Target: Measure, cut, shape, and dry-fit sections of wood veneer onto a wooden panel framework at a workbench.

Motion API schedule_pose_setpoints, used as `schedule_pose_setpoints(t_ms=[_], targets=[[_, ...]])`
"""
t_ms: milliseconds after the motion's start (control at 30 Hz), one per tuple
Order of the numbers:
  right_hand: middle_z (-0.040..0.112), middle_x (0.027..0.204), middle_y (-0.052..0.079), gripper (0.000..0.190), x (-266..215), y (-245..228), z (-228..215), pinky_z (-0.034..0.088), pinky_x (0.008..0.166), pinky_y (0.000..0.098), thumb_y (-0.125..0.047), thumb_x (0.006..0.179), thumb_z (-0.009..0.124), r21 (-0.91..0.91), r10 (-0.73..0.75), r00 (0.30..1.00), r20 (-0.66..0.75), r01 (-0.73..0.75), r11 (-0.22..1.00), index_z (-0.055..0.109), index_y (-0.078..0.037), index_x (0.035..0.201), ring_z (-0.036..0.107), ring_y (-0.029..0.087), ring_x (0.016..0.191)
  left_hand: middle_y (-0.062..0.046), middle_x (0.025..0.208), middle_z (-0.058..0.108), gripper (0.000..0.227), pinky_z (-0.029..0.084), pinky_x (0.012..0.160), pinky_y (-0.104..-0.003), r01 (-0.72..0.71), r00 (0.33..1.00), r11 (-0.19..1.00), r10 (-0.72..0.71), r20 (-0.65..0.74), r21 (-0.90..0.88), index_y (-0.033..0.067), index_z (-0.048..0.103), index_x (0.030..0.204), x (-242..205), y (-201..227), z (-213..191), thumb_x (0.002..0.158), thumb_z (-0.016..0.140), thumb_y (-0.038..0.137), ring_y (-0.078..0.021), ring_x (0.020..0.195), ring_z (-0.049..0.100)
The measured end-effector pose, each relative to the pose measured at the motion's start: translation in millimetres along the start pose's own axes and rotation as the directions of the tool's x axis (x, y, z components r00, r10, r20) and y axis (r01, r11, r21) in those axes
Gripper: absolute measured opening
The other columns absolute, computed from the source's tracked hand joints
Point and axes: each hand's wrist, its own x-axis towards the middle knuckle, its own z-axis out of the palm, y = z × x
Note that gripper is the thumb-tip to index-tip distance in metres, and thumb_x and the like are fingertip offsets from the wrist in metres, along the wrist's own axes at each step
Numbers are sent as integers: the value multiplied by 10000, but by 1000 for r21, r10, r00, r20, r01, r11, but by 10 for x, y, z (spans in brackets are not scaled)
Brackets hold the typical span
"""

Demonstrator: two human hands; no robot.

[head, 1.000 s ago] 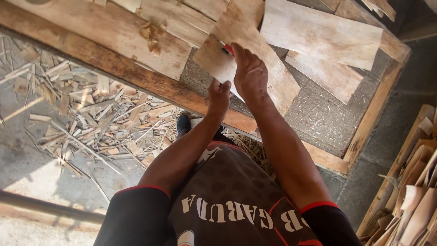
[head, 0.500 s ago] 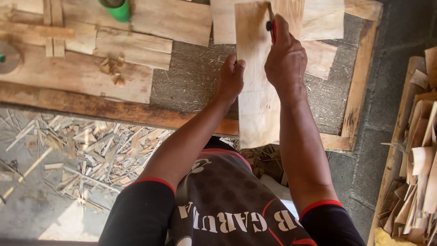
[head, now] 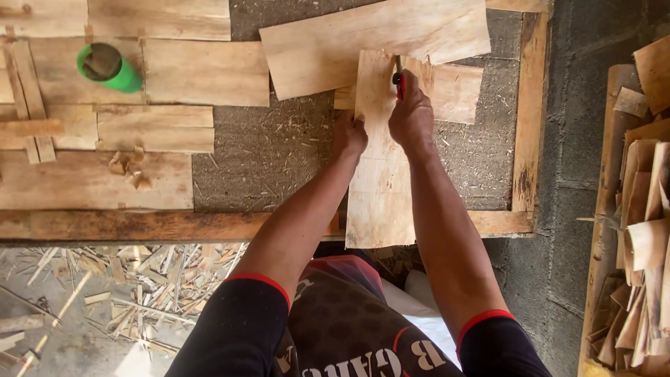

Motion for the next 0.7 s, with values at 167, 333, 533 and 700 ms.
schedule_pose_setpoints(t_ms=[167, 333, 533, 700], targets=[[657, 1293, 228, 605, 337, 138, 277, 624, 780, 426, 38, 991, 450, -87, -41, 999, 1, 41, 995, 260, -57, 1558, 707, 344, 1051, -168, 1136, 714, 283, 579, 832, -458, 219, 970, 953, -235, 57, 211, 39, 570, 1218, 171, 472, -201, 1015, 566, 235, -317, 970, 710], [584, 1387, 234, 677, 481, 39, 323, 599, 874, 387, -13, 987, 435, -280, 53, 992, 116, -18, 960, 166, -22, 1609, 678, 311, 1108, -233, 1464, 524, 496, 450, 1119, -498, -436, 900, 700, 338, 276, 565, 26, 552, 1351, -307, 204, -419, 938, 741, 225, -393, 1367, 492], [431, 1535, 131, 810, 979, 1088, 1550, 543, 861, 271, -31, 816, 405, -599, -374, 910, -179, 201, 775, 113, -71, 1570, 578, 252, 1169, -277, 1648, 179, 970, 171, 1269, -505, -629, 696, 598, 149, 703, 497, 47, 374, 1525, -963, 323, -727, 749, 892, 315, -420, 1549, 161], [477, 1481, 190, 787, 658, 356, 916, 552, 893, 256, 45, 916, 469, -374, 132, 981, 143, -70, 925, 163, -73, 1631, 596, 238, 1122, -221, 1706, 123, 1100, 179, 1301, -450, -646, 699, 469, 45, 714, 602, 113, 358, 1595, -1063, 102, -724, 677, 933, 303, -372, 1590, 152]])
